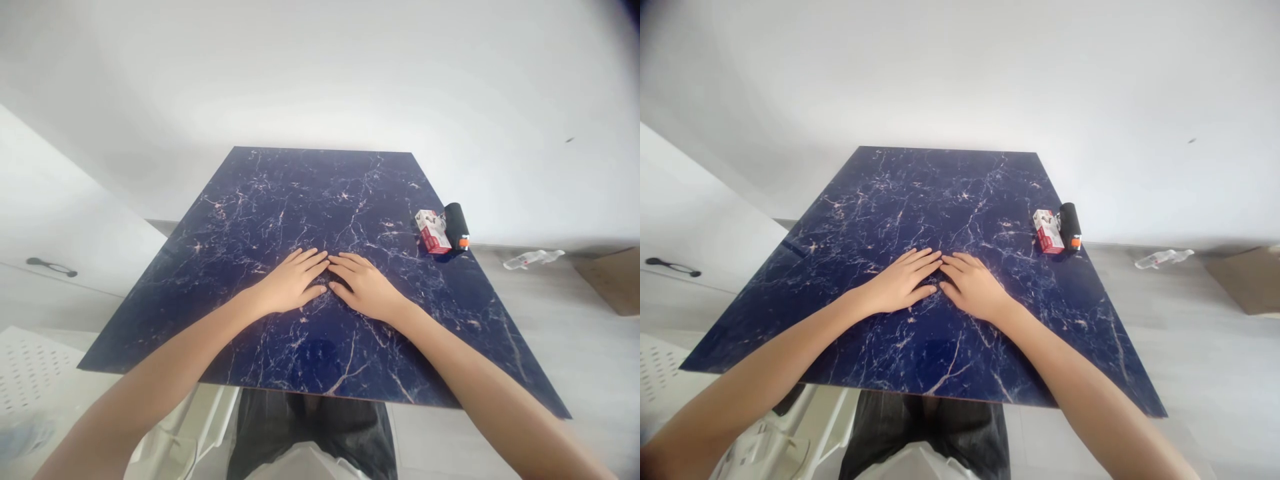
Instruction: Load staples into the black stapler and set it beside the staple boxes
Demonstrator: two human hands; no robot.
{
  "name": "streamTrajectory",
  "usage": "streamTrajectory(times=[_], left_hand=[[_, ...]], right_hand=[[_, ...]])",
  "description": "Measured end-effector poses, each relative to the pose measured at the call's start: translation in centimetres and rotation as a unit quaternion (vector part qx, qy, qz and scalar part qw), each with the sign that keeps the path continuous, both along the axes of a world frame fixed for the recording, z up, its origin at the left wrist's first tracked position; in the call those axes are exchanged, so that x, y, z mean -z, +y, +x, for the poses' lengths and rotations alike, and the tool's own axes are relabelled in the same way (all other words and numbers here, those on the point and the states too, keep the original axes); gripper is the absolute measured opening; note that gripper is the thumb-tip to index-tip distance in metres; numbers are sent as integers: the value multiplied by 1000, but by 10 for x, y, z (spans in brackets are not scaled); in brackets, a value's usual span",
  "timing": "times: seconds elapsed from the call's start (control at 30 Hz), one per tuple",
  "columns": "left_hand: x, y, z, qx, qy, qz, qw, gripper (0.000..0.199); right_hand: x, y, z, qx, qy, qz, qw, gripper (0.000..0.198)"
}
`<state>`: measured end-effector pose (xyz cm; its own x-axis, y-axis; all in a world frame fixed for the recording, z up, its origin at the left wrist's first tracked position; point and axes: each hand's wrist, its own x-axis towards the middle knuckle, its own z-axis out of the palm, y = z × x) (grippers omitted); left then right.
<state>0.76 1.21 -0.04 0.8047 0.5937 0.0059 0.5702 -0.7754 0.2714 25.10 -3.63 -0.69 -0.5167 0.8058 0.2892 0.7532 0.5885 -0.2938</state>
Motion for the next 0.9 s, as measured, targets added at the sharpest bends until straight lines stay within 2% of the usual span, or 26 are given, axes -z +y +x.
streamTrajectory(times=[0.9], left_hand=[[0,1,0,6,17,13,1000,65]], right_hand=[[-2,-2,0,-7,-26,0,1000,45]])
